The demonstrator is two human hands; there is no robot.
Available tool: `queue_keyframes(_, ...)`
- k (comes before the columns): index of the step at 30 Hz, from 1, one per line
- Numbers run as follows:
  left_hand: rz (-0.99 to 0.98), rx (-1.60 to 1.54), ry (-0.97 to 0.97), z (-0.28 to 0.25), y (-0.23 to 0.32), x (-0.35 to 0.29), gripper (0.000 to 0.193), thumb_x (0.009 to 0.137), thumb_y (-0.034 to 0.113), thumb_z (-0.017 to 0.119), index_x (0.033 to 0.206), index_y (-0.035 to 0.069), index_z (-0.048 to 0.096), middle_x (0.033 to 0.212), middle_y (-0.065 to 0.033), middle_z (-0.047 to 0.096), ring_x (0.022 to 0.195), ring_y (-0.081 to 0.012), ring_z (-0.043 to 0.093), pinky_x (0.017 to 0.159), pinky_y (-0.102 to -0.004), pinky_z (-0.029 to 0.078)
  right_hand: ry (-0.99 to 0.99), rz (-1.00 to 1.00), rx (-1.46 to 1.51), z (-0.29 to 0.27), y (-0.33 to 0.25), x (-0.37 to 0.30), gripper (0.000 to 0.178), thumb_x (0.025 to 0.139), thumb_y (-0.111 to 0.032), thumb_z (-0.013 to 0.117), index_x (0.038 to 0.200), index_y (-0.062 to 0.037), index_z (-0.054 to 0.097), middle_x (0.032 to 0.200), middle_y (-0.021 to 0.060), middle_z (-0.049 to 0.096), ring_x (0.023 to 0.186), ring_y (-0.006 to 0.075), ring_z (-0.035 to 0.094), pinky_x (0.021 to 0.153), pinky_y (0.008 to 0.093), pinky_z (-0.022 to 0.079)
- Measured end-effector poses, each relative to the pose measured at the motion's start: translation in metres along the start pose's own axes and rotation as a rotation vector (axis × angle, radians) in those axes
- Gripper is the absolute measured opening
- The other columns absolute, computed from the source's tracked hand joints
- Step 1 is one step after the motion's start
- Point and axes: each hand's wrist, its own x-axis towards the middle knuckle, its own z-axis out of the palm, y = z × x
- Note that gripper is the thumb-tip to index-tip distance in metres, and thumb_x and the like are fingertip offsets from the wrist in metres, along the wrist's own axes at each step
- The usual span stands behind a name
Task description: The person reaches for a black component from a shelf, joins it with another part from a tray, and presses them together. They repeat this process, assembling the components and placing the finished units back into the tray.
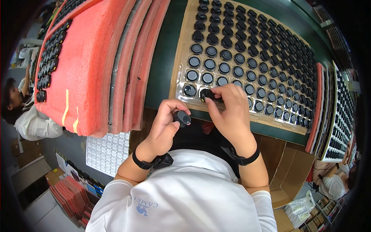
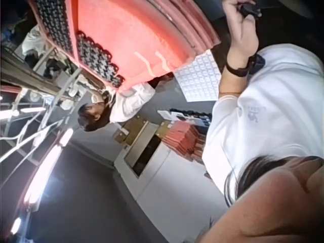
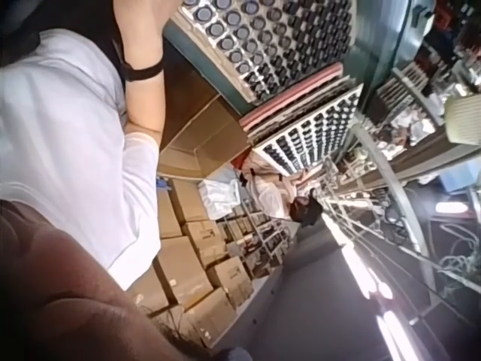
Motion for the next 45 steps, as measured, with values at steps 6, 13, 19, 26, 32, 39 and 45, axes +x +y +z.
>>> queue_keyframes(6,0.022,0.101,0.012,-0.002,0.001,0.003,0.032,0.080,-0.002,0.040,0.112,-0.001,0.037,0.104,-0.0114,0.044,0.089,-0.0140,0.046,0.083,-0.0282,0.040,-0.033,0.009,-0.151,0.008,-0.008,0.010,0.019,0.069,-0.009,0.069,0.084,-0.0038,0.058,0.074,0.0080,0.054,0.073,0.0271,0.051,0.067,0.0366,0.039)
queue_keyframes(13,-0.003,0.134,0.011,-0.001,0.001,0.003,0.034,0.082,-0.004,0.038,0.115,-0.001,0.035,0.103,-0.0104,0.044,0.089,-0.0136,0.046,0.083,-0.0274,0.040,-0.077,0.000,-0.287,0.002,-0.015,0.012,0.020,0.069,-0.009,0.069,0.085,-0.0038,0.058,0.075,0.0073,0.054,0.073,0.0272,0.050,0.066,0.0361,0.039)
queue_keyframes(19,0.017,0.071,-0.004,0.006,-0.002,0.005,0.039,0.081,-0.006,0.038,0.119,0.000,0.030,0.106,-0.0109,0.044,0.091,-0.0133,0.046,0.082,-0.0269,0.040,-0.156,-0.022,0.325,-0.011,-0.027,-0.005,0.028,0.068,-0.007,0.070,0.093,-0.0028,0.060,0.088,0.0080,0.057,0.077,0.0261,0.053,0.072,0.0348,0.041)
queue_keyframes(26,-0.141,-0.021,-0.144,0.012,0.000,0.006,0.046,0.077,-0.008,0.036,0.122,0.002,0.030,0.112,-0.0113,0.045,0.094,-0.0127,0.046,0.075,-0.0242,0.042,-0.216,-0.272,0.464,-0.017,-0.019,-0.018,0.032,0.069,-0.006,0.071,0.098,-0.0026,0.062,0.097,0.0098,0.059,0.079,0.0255,0.055,0.071,0.0324,0.044)
queue_keyframes(32,-0.308,-0.101,-0.208,0.017,0.001,0.006,0.049,0.075,-0.008,0.035,0.122,0.003,0.032,0.108,-0.0088,0.046,0.092,-0.0111,0.046,0.070,-0.0223,0.043,-0.235,-0.117,0.578,-0.019,-0.009,-0.030,0.029,0.067,-0.008,0.073,0.094,-0.0035,0.063,0.092,0.0098,0.059,0.079,0.0253,0.055,0.069,0.0324,0.043)
queue_keyframes(39,-0.312,-0.015,-0.210,0.010,-0.001,0.006,0.047,0.076,-0.007,0.036,0.121,0.003,0.034,0.098,-0.0052,0.046,0.089,-0.0098,0.046,0.070,-0.0222,0.043,-0.007,-0.065,-0.021,-0.022,0.005,-0.008,0.024,0.067,-0.010,0.073,0.088,-0.0033,0.062,0.085,0.0096,0.057,0.076,0.0260,0.054,0.066,0.0332,0.043)
queue_keyframes(45,-0.316,-0.022,-0.178,0.007,0.003,0.005,0.045,0.076,-0.006,0.036,0.120,0.002,0.037,0.099,-0.0058,0.047,0.090,-0.0106,0.047,0.070,-0.0225,0.043,-0.019,-0.068,-0.280,-0.013,0.012,-0.003,0.020,0.069,-0.009,0.072,0.084,-0.0027,0.060,0.082,0.0103,0.056,0.074,0.0265,0.053,0.066,0.0341,0.043)
